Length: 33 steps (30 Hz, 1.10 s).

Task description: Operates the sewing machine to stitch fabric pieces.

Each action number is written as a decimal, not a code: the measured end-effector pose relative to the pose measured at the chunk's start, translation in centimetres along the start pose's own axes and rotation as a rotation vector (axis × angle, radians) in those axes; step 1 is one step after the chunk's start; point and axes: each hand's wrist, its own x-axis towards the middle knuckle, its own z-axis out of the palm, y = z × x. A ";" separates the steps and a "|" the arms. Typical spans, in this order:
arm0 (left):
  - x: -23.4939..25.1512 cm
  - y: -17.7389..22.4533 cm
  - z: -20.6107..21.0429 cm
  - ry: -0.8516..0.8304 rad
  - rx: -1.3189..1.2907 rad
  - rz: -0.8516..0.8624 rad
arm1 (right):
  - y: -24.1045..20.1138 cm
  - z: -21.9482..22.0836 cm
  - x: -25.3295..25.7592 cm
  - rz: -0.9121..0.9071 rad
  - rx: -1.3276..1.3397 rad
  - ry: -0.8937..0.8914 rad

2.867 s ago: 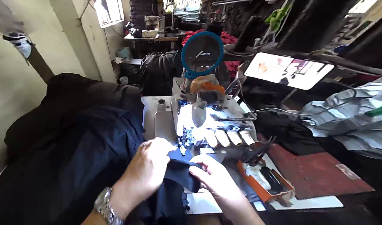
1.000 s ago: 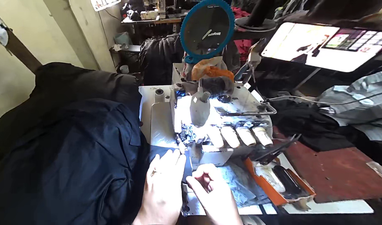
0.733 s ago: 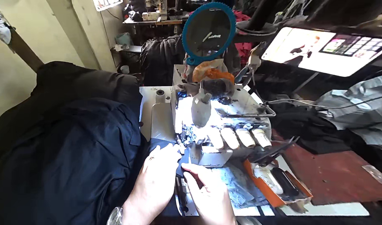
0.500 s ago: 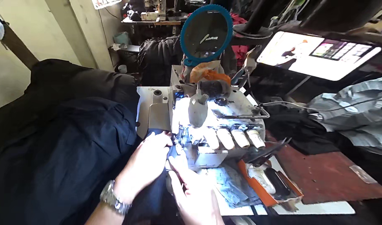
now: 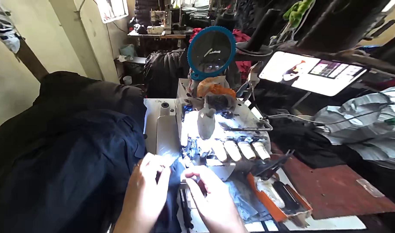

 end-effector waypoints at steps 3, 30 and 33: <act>-1.8 3.3 -1.2 -0.171 -0.080 -0.004 | 0.0 -0.7 0.0 -0.028 0.116 -0.126; 8.0 -3.7 4.7 -0.362 0.243 0.091 | 9.9 0.1 -6.5 -0.050 -0.286 0.082; 9.7 -4.0 5.2 -0.359 0.263 0.103 | 9.9 0.2 -6.6 -0.077 -0.289 0.095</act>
